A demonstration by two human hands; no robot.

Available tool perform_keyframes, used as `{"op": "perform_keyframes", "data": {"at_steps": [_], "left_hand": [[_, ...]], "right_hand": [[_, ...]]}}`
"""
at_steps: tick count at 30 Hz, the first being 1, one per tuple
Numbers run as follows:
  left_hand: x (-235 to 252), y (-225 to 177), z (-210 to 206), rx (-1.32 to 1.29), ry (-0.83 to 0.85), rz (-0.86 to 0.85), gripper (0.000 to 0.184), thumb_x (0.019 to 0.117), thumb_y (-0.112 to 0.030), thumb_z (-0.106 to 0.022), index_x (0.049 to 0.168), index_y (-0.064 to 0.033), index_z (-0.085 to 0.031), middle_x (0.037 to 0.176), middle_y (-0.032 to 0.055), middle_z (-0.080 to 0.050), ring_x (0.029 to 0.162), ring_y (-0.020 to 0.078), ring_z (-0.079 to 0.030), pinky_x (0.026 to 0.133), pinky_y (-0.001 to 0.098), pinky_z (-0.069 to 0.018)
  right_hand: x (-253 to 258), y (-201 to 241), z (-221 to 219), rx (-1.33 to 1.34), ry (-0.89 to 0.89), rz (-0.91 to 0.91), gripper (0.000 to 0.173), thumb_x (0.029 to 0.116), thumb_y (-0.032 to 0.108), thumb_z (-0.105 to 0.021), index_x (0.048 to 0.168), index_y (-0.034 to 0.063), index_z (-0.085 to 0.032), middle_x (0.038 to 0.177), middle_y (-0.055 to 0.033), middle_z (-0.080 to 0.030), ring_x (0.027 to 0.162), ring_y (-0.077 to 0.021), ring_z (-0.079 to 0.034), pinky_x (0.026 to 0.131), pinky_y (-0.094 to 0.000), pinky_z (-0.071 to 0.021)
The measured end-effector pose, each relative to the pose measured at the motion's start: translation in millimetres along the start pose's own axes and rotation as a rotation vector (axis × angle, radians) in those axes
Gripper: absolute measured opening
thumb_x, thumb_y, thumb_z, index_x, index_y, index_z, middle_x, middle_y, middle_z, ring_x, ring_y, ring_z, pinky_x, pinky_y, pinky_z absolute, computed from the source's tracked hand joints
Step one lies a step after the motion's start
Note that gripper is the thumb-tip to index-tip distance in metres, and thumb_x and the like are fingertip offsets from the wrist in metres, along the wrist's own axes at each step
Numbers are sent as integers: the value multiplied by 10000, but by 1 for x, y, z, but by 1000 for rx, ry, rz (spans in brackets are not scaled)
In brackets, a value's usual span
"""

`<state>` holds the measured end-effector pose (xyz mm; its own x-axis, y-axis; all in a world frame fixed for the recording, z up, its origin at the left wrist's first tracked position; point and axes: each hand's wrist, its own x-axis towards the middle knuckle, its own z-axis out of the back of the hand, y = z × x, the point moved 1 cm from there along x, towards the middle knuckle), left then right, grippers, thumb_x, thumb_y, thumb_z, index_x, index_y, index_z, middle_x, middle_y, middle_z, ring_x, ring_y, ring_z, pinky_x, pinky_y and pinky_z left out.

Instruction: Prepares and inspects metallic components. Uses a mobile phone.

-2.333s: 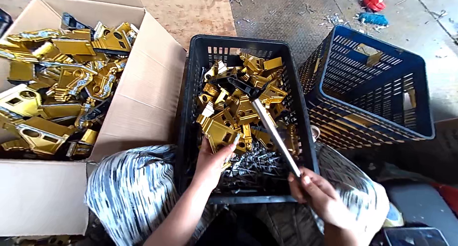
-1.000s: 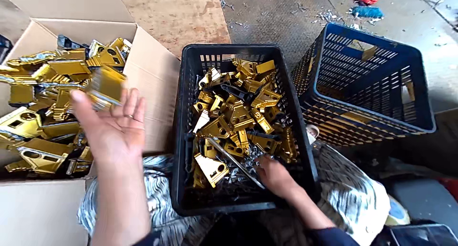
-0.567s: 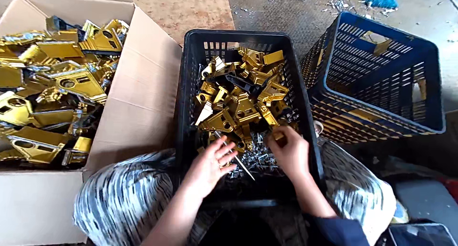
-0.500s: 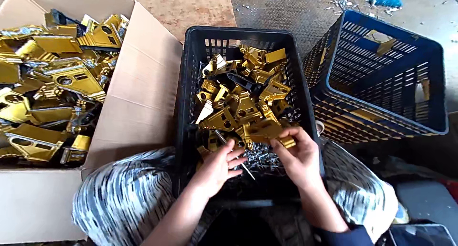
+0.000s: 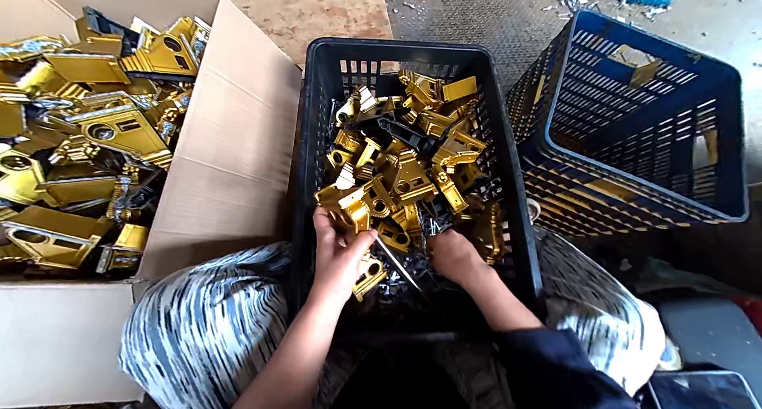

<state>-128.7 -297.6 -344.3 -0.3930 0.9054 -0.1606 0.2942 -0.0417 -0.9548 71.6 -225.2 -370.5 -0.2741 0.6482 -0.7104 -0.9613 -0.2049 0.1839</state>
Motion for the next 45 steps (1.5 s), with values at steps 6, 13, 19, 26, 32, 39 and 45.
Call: {"op": "perform_keyframes", "data": {"at_steps": [6, 13, 19, 26, 32, 39, 45], "left_hand": [[-8, 4, -13, -178, 70, 201, 655, 852, 2, -670, 1424, -161, -396, 1119, 75, -624, 826, 157, -654, 693, 292, -575], [-13, 21, -24, 222, 252, -69, 752, 799, -140, -846, 1403, -87, -400, 1148, 82, -678, 1022, 168, -704, 891, 347, -621], [-14, 17, -22, -233, 152, 330, 632, 951, -99, -664, 1487, -139, -331, 1114, 110, -633, 874, 182, -671, 758, 325, -591], [-25, 24, -29, -446, 410, 409, 1030, 749, -337, -910, 1494, -137, -228, 1228, 81, -618, 1061, 182, -670, 910, 367, -587], [-25, 21, -21, -187, 601, 331, 916, 762, 94, -740, 1498, -62, -217, 1218, 116, -616, 1066, 192, -673, 914, 359, -588], [-18, 23, -12, 20, 656, 294, 978, 777, 63, -738, 1547, -87, -155, 1245, 128, -615, 1097, 198, -673, 933, 352, -592], [-16, 21, -11, 4, 577, 346, 939, 778, 60, -719, 1536, -115, -194, 1143, 126, -634, 933, 190, -695, 807, 321, -607]], "right_hand": [[-58, -34, 11, 804, -539, 339, 119, 946, 101, -689, 1041, 33, -713, 809, -33, -723, 633, -113, -691, 621, -302, -623], [-54, 35, -36, 1398, -103, 716, 444, 965, -26, -548, 1381, -1, -394, 1035, -90, -681, 740, -157, -709, 676, -329, -643], [-48, 26, -21, 1640, -416, 608, 243, 1054, 78, -485, 1104, 7, -712, 838, -75, -737, 772, -161, -724, 791, -360, -621], [-36, 42, -31, 1522, -751, 765, 265, 1036, 235, -580, 1032, 109, -813, 1467, -86, -568, 1402, -216, -473, 1119, -367, -461], [-28, 18, -26, 711, -1171, 921, 269, 986, 477, -651, 1176, 314, -748, 1563, -165, -398, 1452, -297, -385, 1111, -447, -451], [-23, 17, -30, 961, -797, 942, 740, 942, 359, -726, 1515, -2, -428, 1427, -161, -578, 1266, -231, -612, 1057, -449, -551], [-22, 13, -12, 1017, -670, 938, 659, 833, 181, -835, 1395, 0, -542, 1268, -108, -668, 1121, -186, -682, 971, -399, -602]]}}
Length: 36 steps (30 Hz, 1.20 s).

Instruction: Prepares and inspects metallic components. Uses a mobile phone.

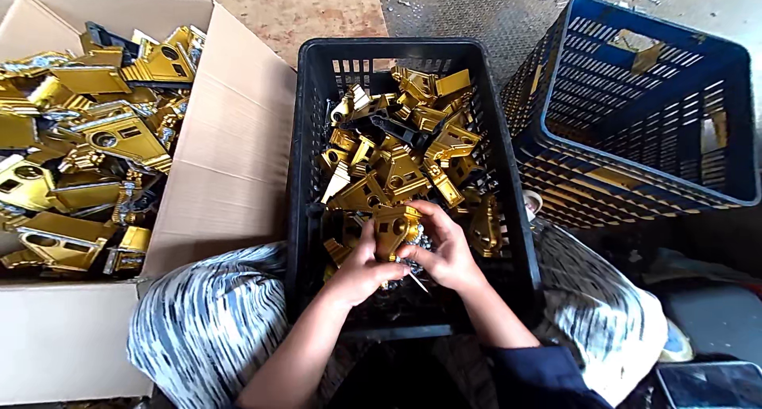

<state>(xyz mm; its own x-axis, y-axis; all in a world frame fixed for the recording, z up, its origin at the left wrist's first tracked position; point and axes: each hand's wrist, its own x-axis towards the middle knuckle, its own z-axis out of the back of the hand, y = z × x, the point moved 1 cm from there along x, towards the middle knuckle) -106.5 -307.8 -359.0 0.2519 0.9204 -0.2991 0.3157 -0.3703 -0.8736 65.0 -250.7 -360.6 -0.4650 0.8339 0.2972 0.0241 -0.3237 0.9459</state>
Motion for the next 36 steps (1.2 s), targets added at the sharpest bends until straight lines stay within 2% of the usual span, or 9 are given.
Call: {"op": "perform_keyframes", "data": {"at_steps": [7, 10, 14, 17, 22, 26, 28, 31, 36], "left_hand": [[0, -4, -3, 16, -56, 9, 992, 787, 18, -734, 1561, -115, -127, 1093, 114, -635, 886, 168, -697, 787, 303, -608], [2, -11, 0, 22, -193, -49, 1015, 777, 34, -740, 1582, -137, -146, 1125, 114, -644, 908, 175, -697, 814, 324, -608], [5, -18, 10, -99, -310, -121, 892, 805, 64, -711, 1529, -168, -244, 1082, 117, -622, 830, 195, -679, 754, 336, -606], [6, -17, 8, -266, -343, -135, 666, 904, 4, -664, 1452, -191, -339, 1045, 99, -624, 787, 185, -666, 717, 321, -595], [2, -20, 9, -322, -436, -68, 412, 1105, -393, -368, 1484, -233, -363, 1073, 98, -642, 848, 206, -685, 745, 344, -601], [2, -21, 14, -187, -525, -164, 383, 1117, -305, -363, 1464, -171, -457, 1280, 92, -636, 1135, 220, -656, 952, 439, -570], [0, -18, 16, -38, -552, -207, 312, 1107, -257, -416, 1366, -131, -536, 1264, 57, -641, 1170, 167, -629, 1000, 405, -539], [4, -14, 18, 226, -556, -298, 229, 1080, -186, -487, 1223, -77, -630, 1127, 25, -672, 1062, 99, -639, 943, 325, -534], [8, -10, 12, 478, -566, -334, 209, 1061, -175, -532, 1183, -83, -675, 1008, -14, -692, 909, 23, -644, 816, 231, -537]], "right_hand": [[11, 2, 15, -123, 49, -42, 558, 886, 267, -788, 1337, 7, -584, 1261, -79, -664, 1094, -139, -682, 900, -350, -620], [7, -10, 37, -431, 303, -434, 293, 906, 256, -787, 1132, 73, -746, 1045, -88, -728, 902, -207, -696, 819, -455, -590], [-3, -25, 8, -1016, 770, -1059, 293, 933, 222, -689, 1135, 12, -726, 1228, -273, -664, 1175, -481, -619, 925, -727, -477], [-2, -22, -14, -1155, 838, -1016, 236, 983, 67, -555, 1134, -80, -662, 1283, -287, -622, 1155, -484, -624, 873, -674, -508], [-8, -32, -9, -1153, 960, -848, 243, 995, 64, -524, 1137, -29, -698, 1403, -235, -567, 1166, -464, -623, 905, -664, -509], [0, -12, 28, -964, 756, -835, 268, 952, 184, -643, 1121, -10, -722, 1233, -256, -659, 1173, -472, -618, 945, -715, -479], [-3, 0, 54, -722, 525, -745, 233, 930, 201, -716, 1051, 2, -736, 991, -204, -713, 937, -363, -682, 861, -605, -533], [-11, 6, 67, -153, 166, -624, 74, 899, 70, -726, 949, 41, -680, 748, -15, -703, 580, -80, -653, 572, -257, -585], [-4, 7, 50, 345, -87, -577, 312, 867, -103, -632, 1151, 26, -622, 848, -70, -708, 612, -122, -663, 576, -265, -596]]}}
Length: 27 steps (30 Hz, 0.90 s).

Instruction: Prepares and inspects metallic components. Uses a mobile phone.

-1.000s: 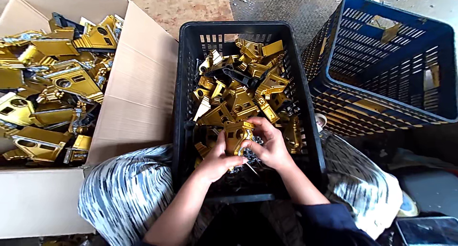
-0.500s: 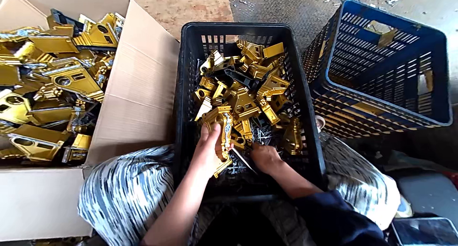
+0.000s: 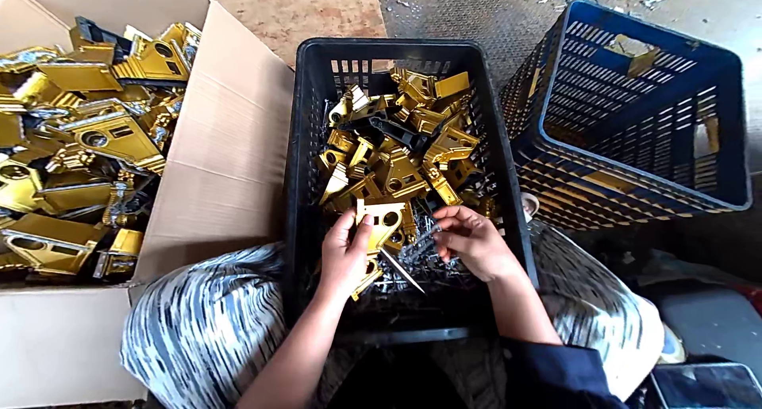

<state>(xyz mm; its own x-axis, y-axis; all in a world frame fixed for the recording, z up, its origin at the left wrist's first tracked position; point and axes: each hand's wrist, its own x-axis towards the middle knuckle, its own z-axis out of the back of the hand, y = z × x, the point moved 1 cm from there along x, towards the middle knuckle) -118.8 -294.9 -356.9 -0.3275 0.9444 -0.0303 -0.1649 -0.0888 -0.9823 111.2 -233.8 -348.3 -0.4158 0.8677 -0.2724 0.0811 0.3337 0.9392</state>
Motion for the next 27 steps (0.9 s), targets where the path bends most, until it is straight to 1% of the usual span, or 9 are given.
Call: {"op": "perform_keyframes", "data": {"at_steps": [3, 6, 8, 10, 14, 18, 20, 23, 27], "left_hand": [[-1, 3, 1, 75, -23, -4, 218, 1055, -188, -546, 1183, -71, -678, 1005, -9, -695, 913, 13, -641, 828, 227, -534], [0, 6, 3, 59, -16, 31, 206, 1056, -185, -548, 1161, -72, -685, 973, -7, -696, 888, 27, -653, 818, 240, -547], [1, 5, 3, -22, 49, 80, 190, 1057, -178, -540, 1125, -72, -681, 950, -1, -686, 887, 48, -651, 818, 260, -545], [0, 2, 3, -132, 160, 145, 185, 1051, -165, -539, 1129, -61, -671, 982, 7, -680, 936, 62, -644, 871, 276, -536], [-4, 0, -4, -238, 263, 194, 222, 1055, -178, -525, 1165, -50, -669, 1058, 30, -692, 1026, 89, -651, 947, 301, -538], [-6, 3, -7, -147, 194, 157, 315, 1092, -270, -441, 1121, -61, -675, 1026, 6, -688, 1033, 54, -632, 956, 288, -510], [-6, 3, -7, -143, 126, 149, 282, 1080, -239, -475, 1072, -60, -693, 951, -11, -683, 968, 47, -636, 916, 273, -514], [-3, 2, -4, -162, 50, 81, 243, 1053, -197, -505, 960, -86, -700, 854, -33, -681, 878, 52, -646, 870, 280, -529], [-3, 5, -5, -82, 72, 31, 256, 1067, -235, -489, 1037, -78, -689, 916, -16, -674, 921, 48, -639, 876, 269, -526]], "right_hand": [[3, 2, -4, -115, -58, 24, 366, 931, -35, -628, 1294, 12, -634, 833, -50, -669, 620, -104, -624, 599, -257, -581], [1, 4, -5, -352, -131, 257, 213, 982, 80, -646, 1161, 59, -760, 726, 18, -658, 520, -23, -503, 494, -193, -447], [0, 8, -6, -508, -140, 435, 194, 973, 111, -650, 1107, 95, -789, 837, 29, -706, 636, -4, -578, 574, -175, -494], [2, 6, -11, -557, -131, 536, 187, 964, 131, -662, 1091, 88, -792, 856, 21, -700, 703, -6, -606, 625, -172, -518], [7, -8, -19, -648, -93, 644, 186, 953, 147, -669, 1072, 74, -791, 845, -5, -696, 684, -21, -597, 613, -199, -523], [7, -17, -32, -853, -102, 770, 221, 968, 237, -649, 1080, 145, -816, 735, -7, -639, 646, -78, -559, 590, -268, -481], [5, -18, -35, -915, -92, 773, 251, 993, 284, -627, 1133, 175, -804, 719, -10, -600, 631, -104, -544, 575, -293, -468], [-1, -14, -33, -949, -34, 629, 365, 1036, 301, -537, 1327, 168, -711, 813, -17, -567, 652, -95, -516, 579, -281, -469], [-5, -14, -32, -967, -92, 613, 358, 1027, 205, -512, 1318, 183, -720, 857, -15, -563, 681, -89, -529, 583, -268, -476]]}}
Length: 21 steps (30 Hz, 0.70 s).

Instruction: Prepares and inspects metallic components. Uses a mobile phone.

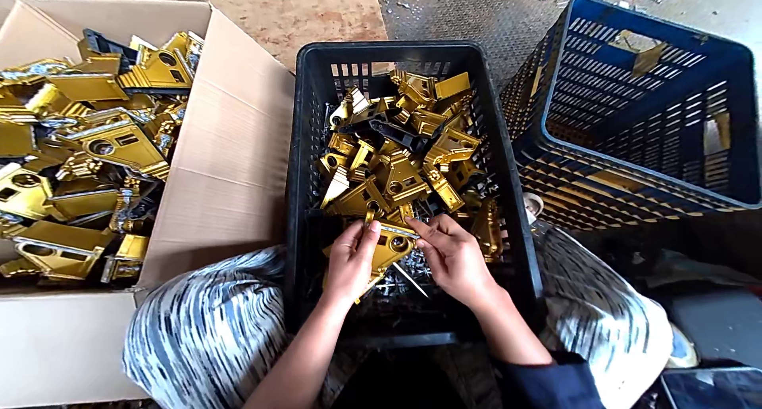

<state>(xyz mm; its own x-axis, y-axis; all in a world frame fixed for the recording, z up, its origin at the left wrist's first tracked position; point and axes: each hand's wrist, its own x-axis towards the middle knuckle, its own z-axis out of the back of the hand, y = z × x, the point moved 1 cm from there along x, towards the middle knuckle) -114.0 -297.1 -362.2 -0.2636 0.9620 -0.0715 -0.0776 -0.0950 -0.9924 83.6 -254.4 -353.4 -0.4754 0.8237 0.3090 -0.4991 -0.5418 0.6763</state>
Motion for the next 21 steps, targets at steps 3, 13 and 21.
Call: {"op": "perform_keyframes", "data": {"at_steps": [3, 13, 21], "left_hand": [[-3, -3, -2, 43, -17, -17, 319, 1079, -255, -434, 1096, -61, -687, 948, -16, -675, 952, 21, -633, 896, 255, -519], [-1, -6, 2, 164, -83, -214, 245, 1044, -188, -516, 907, -87, -691, 758, -75, -631, 708, -26, -593, 668, 172, -504], [1, -11, 8, 60, -38, -224, 239, 1017, -128, -528, 845, -94, -691, 748, -80, -629, 720, -9, -593, 710, 194, -510]], "right_hand": [[-1, 2, -1, -9, -23, 2, 342, 1029, 210, -525, 1301, 185, -731, 873, -12, -580, 702, -80, -543, 602, -259, -487], [0, 1, -1, 216, 37, -125, 328, 1016, 158, -561, 1298, 141, -728, 931, -4, -613, 770, -21, -559, 661, -165, -484], [2, -1, 3, 350, 95, -162, 296, 1002, 156, -607, 1260, 144, -751, 1050, -26, -645, 857, -47, -621, 723, -192, -554]]}}
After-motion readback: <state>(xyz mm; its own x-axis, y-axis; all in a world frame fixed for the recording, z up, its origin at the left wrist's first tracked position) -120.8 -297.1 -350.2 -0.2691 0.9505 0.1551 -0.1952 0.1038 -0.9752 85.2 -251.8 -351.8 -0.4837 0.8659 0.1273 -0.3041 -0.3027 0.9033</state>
